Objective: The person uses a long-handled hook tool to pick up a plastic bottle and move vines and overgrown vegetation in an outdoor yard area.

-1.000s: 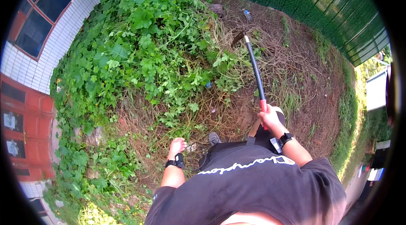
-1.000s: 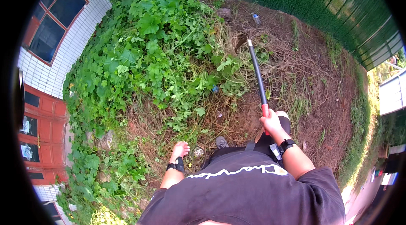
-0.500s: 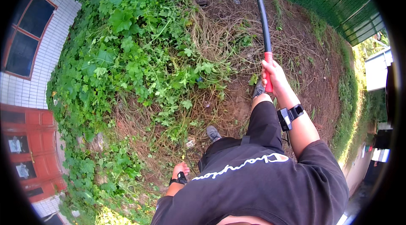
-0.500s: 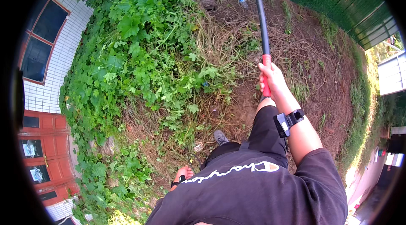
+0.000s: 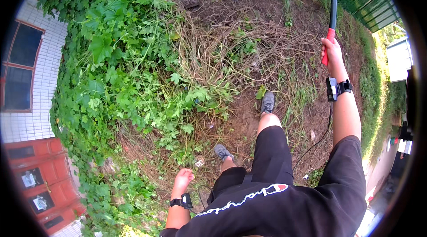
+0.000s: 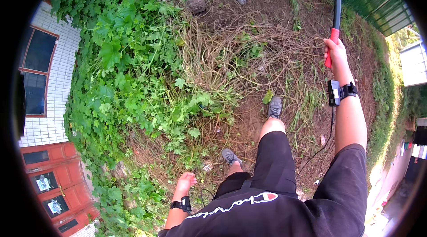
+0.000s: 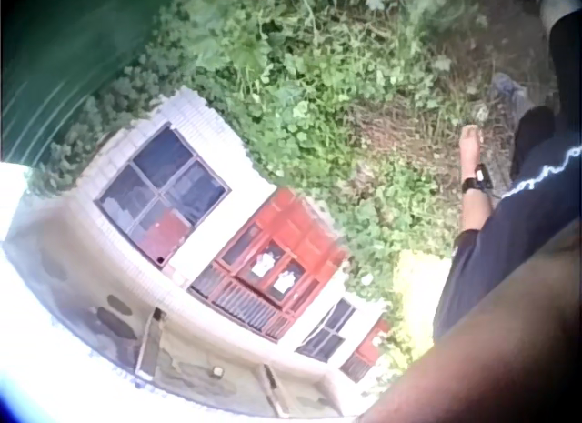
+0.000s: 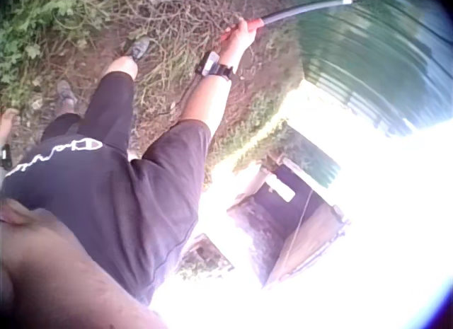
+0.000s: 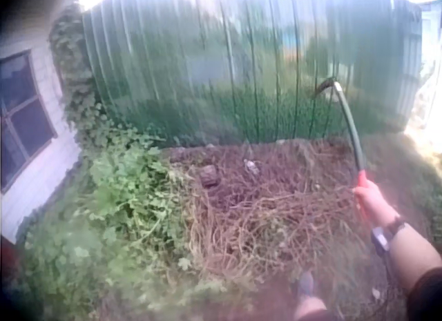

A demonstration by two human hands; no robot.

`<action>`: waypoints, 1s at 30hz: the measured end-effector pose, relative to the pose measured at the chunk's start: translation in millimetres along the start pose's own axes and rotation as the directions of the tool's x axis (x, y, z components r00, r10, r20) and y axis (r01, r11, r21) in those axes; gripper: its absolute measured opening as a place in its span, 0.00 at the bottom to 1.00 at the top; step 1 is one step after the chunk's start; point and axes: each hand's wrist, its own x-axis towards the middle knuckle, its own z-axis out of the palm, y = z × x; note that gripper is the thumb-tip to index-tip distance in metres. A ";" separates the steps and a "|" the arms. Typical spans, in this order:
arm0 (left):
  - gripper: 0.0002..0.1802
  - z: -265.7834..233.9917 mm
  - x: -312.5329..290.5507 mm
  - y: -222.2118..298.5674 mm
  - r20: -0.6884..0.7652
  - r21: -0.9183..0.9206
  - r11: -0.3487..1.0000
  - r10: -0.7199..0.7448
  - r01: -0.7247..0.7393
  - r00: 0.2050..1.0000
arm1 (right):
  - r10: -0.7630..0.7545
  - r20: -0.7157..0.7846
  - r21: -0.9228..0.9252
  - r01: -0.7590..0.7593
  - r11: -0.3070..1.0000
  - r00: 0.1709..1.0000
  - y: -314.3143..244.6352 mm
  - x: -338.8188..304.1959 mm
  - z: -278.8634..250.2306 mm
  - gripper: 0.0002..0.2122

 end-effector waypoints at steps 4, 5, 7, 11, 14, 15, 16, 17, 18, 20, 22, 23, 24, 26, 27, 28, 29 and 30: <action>0.10 6.4 -12.1 -29.1 0.005 0.254 0.967 -0.035 0.033 0.999 | 0.214 0.028 0.263 -0.214 0.941 0.976 94.2 94.2 40.4 0.07; 0.14 2.4 -15.0 -42.2 0.005 0.426 0.899 -0.110 0.097 0.994 | 0.294 0.065 0.337 -0.298 0.893 0.954 134.0 117.5 52.4 0.07; 0.19 -12.3 -22.3 -70.2 -0.092 0.710 0.687 -0.122 0.151 0.988 | 0.491 0.141 0.428 -0.501 0.752 0.859 208.2 123.9 96.2 0.07; 0.17 -27.0 -47.9 -79.6 -0.122 0.311 0.869 -0.365 0.385 0.923 | 0.726 0.474 0.290 -0.867 0.405 0.498 358.9 -6.5 182.1 0.07; 0.14 -31.7 -49.2 -73.1 -0.107 0.271 0.899 -0.327 0.344 0.939 | 0.755 0.277 0.217 -0.804 0.554 0.595 363.9 -166.8 234.9 0.04; 0.14 -34.9 -36.9 -74.0 -0.086 0.292 0.910 -0.282 0.295 0.956 | 0.761 0.238 0.182 -0.797 0.576 0.604 354.1 -201.2 229.3 0.04; 0.13 -37.1 -29.7 -76.0 -0.062 0.308 0.920 -0.234 0.241 0.970 | 0.763 0.199 0.144 -0.788 0.598 0.615 347.9 -227.7 220.1 0.04; 0.12 -34.4 -25.1 -65.0 -0.043 0.249 0.950 -0.181 0.186 0.982 | 0.780 0.237 0.114 -0.813 0.570 0.580 346.7 -245.7 206.5 0.03; 0.11 -23.7 -19.8 -42.4 -0.023 0.187 0.974 -0.126 0.129 0.992 | 0.793 0.271 0.085 -0.834 0.545 0.545 346.7 -255.6 188.7 0.03; 0.09 -8.1 -26.8 2.9 -0.009 0.199 0.980 -0.012 0.014 1.000 | 0.787 0.249 -0.001 -0.813 0.583 0.564 343.9 -255.5 164.0 0.03; 0.08 -10.3 -16.0 7.7 -0.007 0.227 0.972 0.071 -0.068 0.997 | 0.754 0.304 0.015 -0.794 0.608 0.582 339.6 -233.2 146.8 0.02; 0.08 -18.6 -6.7 3.0 0.028 0.200 0.971 0.128 -0.131 0.991 | 0.746 0.301 -0.011 -0.780 0.625 0.594 306.4 -226.8 148.2 0.03; 0.08 -25.1 -1.5 -6.1 0.066 0.169 0.966 0.189 -0.197 0.980 | 0.734 0.383 0.048 -0.806 0.590 0.561 292.7 -213.4 144.6 0.04; 0.08 -41.0 2.4 -25.5 0.067 0.161 0.970 0.176 -0.185 0.982 | 0.673 0.389 0.052 -0.745 0.665 0.629 240.3 -220.5 155.4 0.05; 0.08 -48.5 4.4 -36.4 0.071 0.158 0.971 0.170 -0.180 0.983 | 0.662 0.426 -0.025 -0.723 0.690 0.617 220.3 -237.8 159.7 0.05; 0.08 -56.8 6.9 -55.3 0.061 0.136 0.982 0.126 -0.134 0.990 | 0.653 0.460 -0.105 -0.694 0.713 0.601 204.6 -254.9 162.6 0.05; 0.08 -69.9 8.1 -81.1 0.052 0.114 0.990 0.079 -0.084 0.996 | 0.620 0.524 -0.120 -0.671 0.732 0.583 197.3 -275.3 163.2 0.06; 0.09 -85.2 5.8 -107.1 0.045 0.098 0.995 0.026 -0.031 0.999 | 0.634 0.558 -0.127 -0.700 0.703 0.536 192.0 -296.9 164.9 0.08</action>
